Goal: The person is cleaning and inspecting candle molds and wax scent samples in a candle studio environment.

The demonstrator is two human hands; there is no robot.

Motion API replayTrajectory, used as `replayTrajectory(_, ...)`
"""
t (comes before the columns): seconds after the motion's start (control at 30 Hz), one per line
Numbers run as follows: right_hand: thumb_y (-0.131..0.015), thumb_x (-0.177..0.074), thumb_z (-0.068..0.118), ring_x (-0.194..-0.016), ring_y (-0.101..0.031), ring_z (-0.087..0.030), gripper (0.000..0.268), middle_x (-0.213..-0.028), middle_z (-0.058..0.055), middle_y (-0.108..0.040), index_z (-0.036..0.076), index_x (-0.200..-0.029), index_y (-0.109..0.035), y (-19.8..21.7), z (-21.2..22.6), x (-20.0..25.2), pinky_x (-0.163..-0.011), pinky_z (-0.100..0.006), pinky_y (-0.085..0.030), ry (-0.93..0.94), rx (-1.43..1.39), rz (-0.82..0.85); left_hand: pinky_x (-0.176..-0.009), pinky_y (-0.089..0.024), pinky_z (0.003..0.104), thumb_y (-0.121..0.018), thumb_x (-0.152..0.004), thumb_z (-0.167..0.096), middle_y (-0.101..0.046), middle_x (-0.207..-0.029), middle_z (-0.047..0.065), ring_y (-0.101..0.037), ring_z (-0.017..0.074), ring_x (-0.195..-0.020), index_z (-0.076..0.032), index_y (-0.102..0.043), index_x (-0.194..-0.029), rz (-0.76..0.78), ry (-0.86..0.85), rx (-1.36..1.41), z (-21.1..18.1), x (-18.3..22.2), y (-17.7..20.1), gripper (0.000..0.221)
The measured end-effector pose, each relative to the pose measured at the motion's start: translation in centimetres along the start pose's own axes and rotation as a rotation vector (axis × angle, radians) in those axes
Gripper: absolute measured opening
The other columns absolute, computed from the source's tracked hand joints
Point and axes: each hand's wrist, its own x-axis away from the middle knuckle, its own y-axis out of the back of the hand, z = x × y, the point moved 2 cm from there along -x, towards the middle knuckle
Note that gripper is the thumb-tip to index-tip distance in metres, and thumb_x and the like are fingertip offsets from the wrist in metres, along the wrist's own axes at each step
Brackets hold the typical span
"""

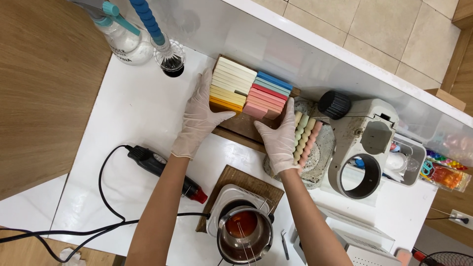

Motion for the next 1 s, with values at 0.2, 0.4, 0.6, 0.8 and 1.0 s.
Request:
replayTrajectory(0.2, -0.095, -0.068, 0.013, -0.124, -0.053, -0.032, 0.114, -0.132, -0.019, -0.053, 0.0, -0.158, -0.026, 0.6, -0.8, -1.2, -0.112, -0.04, -0.042, 0.284, 0.637, -0.127, -0.125, -0.031, 0.043, -0.098, -0.064, -0.021, -0.031, -0.165, 0.021, -0.029, 0.038, -0.154, -0.008, -0.006, -0.162, 0.001, 0.006, -0.064, -0.7, -0.1, 0.3, 0.136)
replayTrajectory(0.4, -0.1, -0.069, 0.028, -0.122, -0.051, -0.034, 0.112, -0.131, -0.018, -0.054, 0.005, -0.156, -0.034, 0.2, -0.8, -1.0, -0.11, -0.043, -0.041, 0.383, 0.733, -0.163, -0.124, -0.032, 0.043, -0.098, -0.064, -0.014, -0.032, -0.166, 0.022, -0.032, 0.0397, -0.152, -0.01, -0.005, -0.163, -0.012, -0.006, 0.022, -0.9, 0.1, 0.4, 0.136)
replayTrajectory(0.6, -0.097, -0.07, 0.03, -0.123, -0.051, -0.034, 0.113, -0.132, -0.019, -0.053, 0.005, -0.158, -0.031, 0.0, -0.9, -0.6, -0.11, -0.043, -0.041, 0.351, 0.733, -0.201, -0.126, -0.038, 0.042, -0.097, -0.065, -0.021, -0.038, -0.166, 0.017, -0.041, 0.0328, -0.151, -0.013, -0.007, -0.166, 0.015, 0.035, 0.039, -1.0, 0.0, 0.4, 0.135)
replayTrajectory(0.8, -0.088, -0.076, 0.014, -0.143, -0.038, -0.041, 0.104, -0.154, -0.026, -0.041, 0.001, -0.158, -0.026, 0.9, -1.4, 2.1, -0.122, -0.043, -0.028, 0.348, 0.688, -0.133, -0.122, -0.015, 0.064, -0.099, -0.06, -0.041, -0.025, -0.163, 0.02, -0.022, 0.0337, -0.155, -0.009, 0.002, -0.162, 0.055, 0.18, -0.277, -1.6, 0.3, 0.5, 0.147)
replayTrajectory(1.0, -0.086, -0.078, 0.015, -0.146, -0.036, -0.036, 0.099, -0.157, -0.023, -0.039, 0.001, -0.156, -0.026, 3.2, -0.4, 7.7, -0.122, -0.039, -0.026, 0.334, 0.712, 0.029, -0.12, -0.009, 0.067, -0.094, -0.068, -0.047, -0.01, -0.172, 0.017, -0.009, 0.034, -0.159, -0.009, 0.003, -0.162, 0.041, 0.124, -0.337, -3.4, 3.3, 3.5, 0.141)
